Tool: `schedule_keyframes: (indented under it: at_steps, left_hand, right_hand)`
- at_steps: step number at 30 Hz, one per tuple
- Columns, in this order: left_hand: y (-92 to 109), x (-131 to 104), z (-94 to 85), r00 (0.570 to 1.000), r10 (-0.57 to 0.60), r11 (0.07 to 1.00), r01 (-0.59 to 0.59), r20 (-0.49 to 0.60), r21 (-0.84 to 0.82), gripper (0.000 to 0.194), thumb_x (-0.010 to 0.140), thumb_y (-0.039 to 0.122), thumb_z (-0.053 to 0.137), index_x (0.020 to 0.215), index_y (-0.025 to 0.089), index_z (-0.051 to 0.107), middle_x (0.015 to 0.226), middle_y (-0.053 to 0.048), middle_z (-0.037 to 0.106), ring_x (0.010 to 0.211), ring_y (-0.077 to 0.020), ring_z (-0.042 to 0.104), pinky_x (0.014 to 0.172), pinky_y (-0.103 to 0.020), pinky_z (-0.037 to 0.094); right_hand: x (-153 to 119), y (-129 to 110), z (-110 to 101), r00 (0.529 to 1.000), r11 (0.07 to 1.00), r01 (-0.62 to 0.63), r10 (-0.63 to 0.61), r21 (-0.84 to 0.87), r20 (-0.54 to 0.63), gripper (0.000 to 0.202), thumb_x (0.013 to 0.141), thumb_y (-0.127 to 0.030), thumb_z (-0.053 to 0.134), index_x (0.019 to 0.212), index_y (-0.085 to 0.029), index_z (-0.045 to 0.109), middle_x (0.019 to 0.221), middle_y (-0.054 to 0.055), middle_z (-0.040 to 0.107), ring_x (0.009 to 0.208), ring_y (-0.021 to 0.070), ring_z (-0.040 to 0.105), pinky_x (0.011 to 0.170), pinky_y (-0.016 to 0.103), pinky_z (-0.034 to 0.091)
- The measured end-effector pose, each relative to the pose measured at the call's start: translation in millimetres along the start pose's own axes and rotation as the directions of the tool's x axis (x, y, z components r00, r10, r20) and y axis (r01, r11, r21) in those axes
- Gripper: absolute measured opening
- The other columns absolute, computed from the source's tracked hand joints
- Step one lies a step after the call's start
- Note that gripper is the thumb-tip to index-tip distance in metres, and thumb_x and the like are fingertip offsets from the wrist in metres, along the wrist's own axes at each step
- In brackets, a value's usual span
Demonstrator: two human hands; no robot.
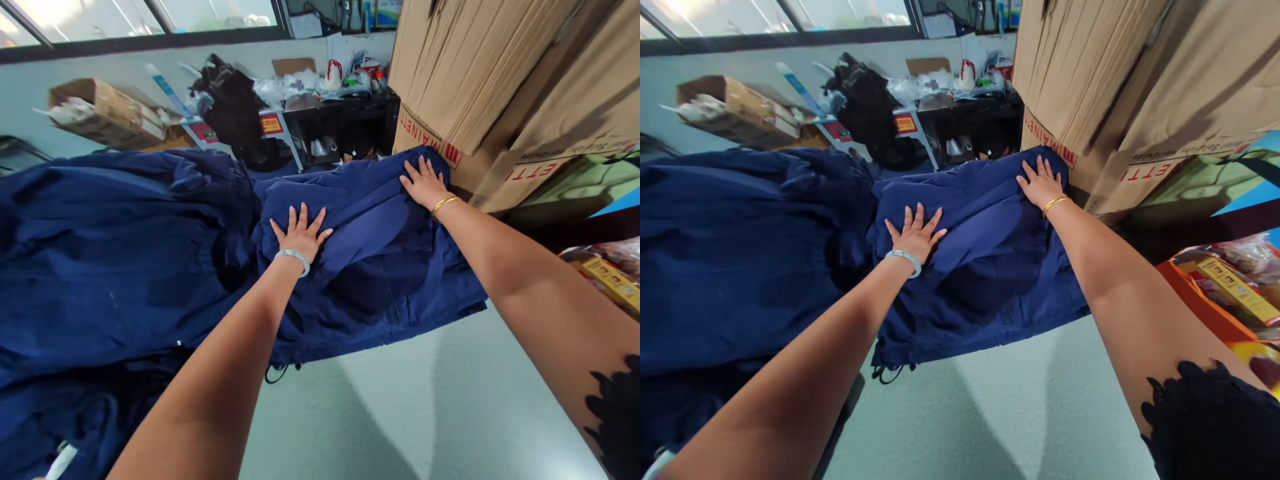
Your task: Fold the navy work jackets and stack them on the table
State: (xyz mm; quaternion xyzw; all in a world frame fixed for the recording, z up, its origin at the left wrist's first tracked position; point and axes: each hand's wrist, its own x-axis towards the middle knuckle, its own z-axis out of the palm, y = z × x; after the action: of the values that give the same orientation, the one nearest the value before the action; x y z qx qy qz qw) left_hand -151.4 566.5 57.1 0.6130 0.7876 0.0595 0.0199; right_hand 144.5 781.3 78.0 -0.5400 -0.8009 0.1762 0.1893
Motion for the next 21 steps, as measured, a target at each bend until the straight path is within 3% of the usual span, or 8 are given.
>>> schedule_keyframes:
  at_steps: [5, 7, 9, 12, 14, 15, 18, 21]
  left_hand:
    - [0.7, 8.3, 5.7, 0.999, 0.009, 0.998, -0.006, 0.041, -0.060, 0.064, 0.105, 0.061, 0.033, 0.165, 0.038, 0.032, 0.176, -0.008, 0.019, 0.162, -0.0399, 0.008, 0.116, -0.083, -0.006]
    - [3.7, -7.7, 2.8, 1.000, -0.006, 0.995, 0.003, -0.028, -0.096, 0.063, 0.107, 0.056, 0.030, 0.165, 0.034, 0.032, 0.175, -0.010, 0.024, 0.162, -0.0375, 0.012, 0.119, -0.079, -0.006]
    - [3.2, -40.1, 3.8, 0.993, -0.037, 0.992, 0.023, -0.113, -0.120, 0.062, 0.108, 0.050, 0.028, 0.167, 0.028, 0.029, 0.174, -0.011, 0.028, 0.162, -0.0345, 0.014, 0.124, -0.072, -0.004]
    - [-6.1, -118.3, 21.8, 0.983, -0.109, 0.986, 0.088, -0.148, -0.145, 0.063, 0.107, 0.046, 0.032, 0.168, 0.026, 0.027, 0.174, -0.011, 0.028, 0.163, -0.0318, 0.013, 0.128, -0.065, -0.001]
    - [-14.9, -187.0, 43.1, 0.976, -0.197, 0.969, 0.180, -0.089, -0.170, 0.066, 0.106, 0.046, 0.036, 0.168, 0.024, 0.027, 0.174, -0.011, 0.025, 0.163, -0.0315, 0.012, 0.130, -0.062, 0.002]
    - [-18.5, -224.9, 54.7, 0.957, -0.285, 0.945, 0.273, -0.047, -0.180, 0.067, 0.106, 0.046, 0.037, 0.167, 0.022, 0.028, 0.174, -0.012, 0.025, 0.163, -0.0321, 0.012, 0.130, -0.061, 0.005]
    - [-22.4, -343.4, 86.8, 0.845, -0.520, 0.834, 0.534, 0.126, -0.139, 0.069, 0.105, 0.043, 0.042, 0.166, 0.014, 0.030, 0.172, -0.019, 0.028, 0.162, -0.0335, 0.013, 0.130, -0.059, 0.010]
    - [-13.5, -452.0, 108.7, 0.758, -0.618, 0.761, 0.643, 0.209, -0.084, 0.066, 0.104, 0.040, 0.046, 0.164, 0.015, 0.036, 0.170, -0.020, 0.031, 0.161, -0.0331, 0.018, 0.130, -0.057, 0.016]
  right_hand:
    - [2.0, 6.3, -6.1, 0.993, 0.994, -0.064, 0.056, 0.086, 0.100, 0.064, 0.110, -0.051, 0.035, 0.163, -0.016, 0.029, 0.176, 0.019, 0.007, 0.161, 0.0337, 0.007, 0.121, 0.072, 0.008]
    - [-16.5, 6.1, -14.3, 0.998, 0.996, -0.020, 0.015, 0.086, 0.057, 0.060, 0.110, -0.046, 0.032, 0.163, -0.016, 0.030, 0.176, 0.016, 0.013, 0.162, 0.0307, 0.008, 0.123, 0.070, 0.007]
    - [-57.1, 6.6, -20.9, 0.995, 0.992, 0.100, -0.098, 0.072, -0.035, 0.058, 0.109, -0.043, 0.032, 0.162, -0.021, 0.034, 0.175, 0.010, 0.021, 0.163, 0.0264, 0.011, 0.128, 0.063, 0.005]
    - [-157.8, 18.0, -15.8, 0.936, 0.946, 0.322, -0.312, 0.040, -0.165, 0.058, 0.105, -0.052, 0.038, 0.162, -0.048, 0.030, 0.173, -0.007, 0.024, 0.162, 0.0223, 0.014, 0.132, 0.055, 0.007]
    - [-243.5, 33.4, 1.6, 0.939, 0.945, 0.323, -0.313, 0.051, -0.142, 0.061, 0.103, -0.052, 0.038, 0.160, -0.063, 0.020, 0.173, -0.014, 0.018, 0.161, 0.0208, 0.011, 0.132, 0.051, 0.009]
    - [-289.3, 41.7, 14.1, 0.951, 0.953, 0.297, -0.290, 0.066, -0.105, 0.064, 0.101, -0.052, 0.036, 0.160, -0.064, 0.015, 0.173, -0.014, 0.015, 0.161, 0.0219, 0.010, 0.132, 0.052, 0.012]
    - [-423.0, 61.1, 60.8, 0.971, 0.968, 0.203, -0.219, 0.145, 0.101, 0.073, 0.099, -0.047, 0.034, 0.168, -0.043, 0.013, 0.175, -0.001, 0.020, 0.160, 0.0331, 0.016, 0.130, 0.068, 0.016]
    - [-526.4, 67.2, 103.2, 0.946, 0.976, 0.126, -0.172, 0.177, 0.275, 0.070, 0.097, -0.048, 0.035, 0.167, -0.042, 0.025, 0.171, 0.002, 0.033, 0.158, 0.0340, 0.026, 0.128, 0.066, 0.023]
